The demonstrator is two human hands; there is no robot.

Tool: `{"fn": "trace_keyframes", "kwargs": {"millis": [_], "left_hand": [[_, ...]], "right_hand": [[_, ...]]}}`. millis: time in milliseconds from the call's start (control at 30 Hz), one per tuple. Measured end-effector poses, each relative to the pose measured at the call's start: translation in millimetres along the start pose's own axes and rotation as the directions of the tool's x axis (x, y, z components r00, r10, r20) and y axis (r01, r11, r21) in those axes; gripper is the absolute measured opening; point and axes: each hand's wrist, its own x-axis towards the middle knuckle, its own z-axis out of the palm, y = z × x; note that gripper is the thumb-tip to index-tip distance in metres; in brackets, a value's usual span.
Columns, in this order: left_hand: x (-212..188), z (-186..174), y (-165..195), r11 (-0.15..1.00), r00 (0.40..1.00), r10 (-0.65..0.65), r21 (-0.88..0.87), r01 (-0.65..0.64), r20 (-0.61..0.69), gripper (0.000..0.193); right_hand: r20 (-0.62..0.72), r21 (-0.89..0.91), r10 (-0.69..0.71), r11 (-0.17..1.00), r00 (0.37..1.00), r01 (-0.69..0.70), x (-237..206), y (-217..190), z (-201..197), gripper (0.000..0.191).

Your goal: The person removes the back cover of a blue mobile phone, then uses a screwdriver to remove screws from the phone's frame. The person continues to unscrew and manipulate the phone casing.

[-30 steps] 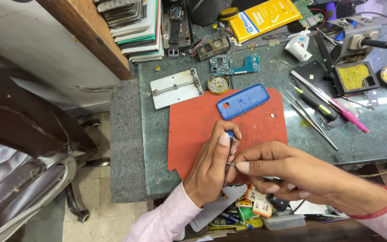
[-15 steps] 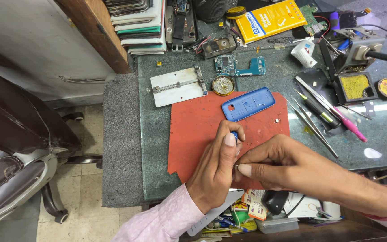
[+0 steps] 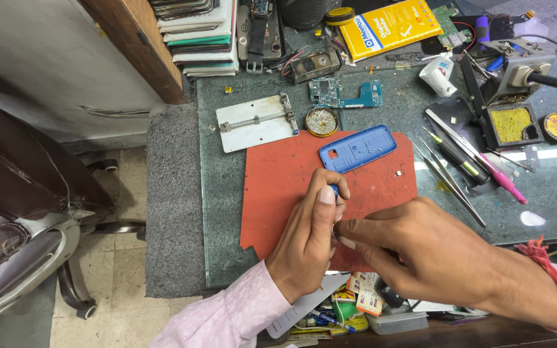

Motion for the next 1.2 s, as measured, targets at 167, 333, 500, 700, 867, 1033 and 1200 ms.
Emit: {"fn": "trace_keyframes", "kwargs": {"millis": [167,333,500,700,867,1033,1200], "left_hand": [[1,0,-7,0.994,1.0,-0.01,-0.111,0.011,0.006,0.046],[5,-1,-16,0.972,1.0,-0.016,-0.236,0.013,-0.011,0.04],[7,-2,-17,0.964,0.998,-0.054,-0.26,0.046,-0.022,0.038],[8,-2,-25,0.923,0.997,-0.012,-0.385,-0.018,-0.076,0.037],[8,-1,-25,0.925,0.994,0.014,-0.376,-0.054,-0.107,0.036],[2,4,-18,0.941,0.98,0.006,-0.331,-0.073,-0.199,0.037],[0,8,-16,0.958,0.974,-0.038,-0.284,-0.028,-0.224,0.039]], "right_hand": [[0.067,-0.491,-0.188,0.849,0.98,0.196,-5,3,7,0.047],[0.311,-0.863,-0.47,0.225,0.826,0.453,7,0,-5,0.047],[0.175,-0.782,-0.388,0.504,0.905,0.367,15,-13,-7,0.051],[-0.293,-0.091,-0.134,0.99,0.947,0.112,1,-22,4,0.031],[-0.536,-0.18,-0.161,0.981,0.829,0.074,-2,-11,13,0.024],[-0.632,-0.179,-0.179,0.98,0.754,0.082,-2,-5,25,0.026],[-0.546,-0.207,-0.069,0.977,0.835,-0.055,-8,-2,26,0.013]]}}
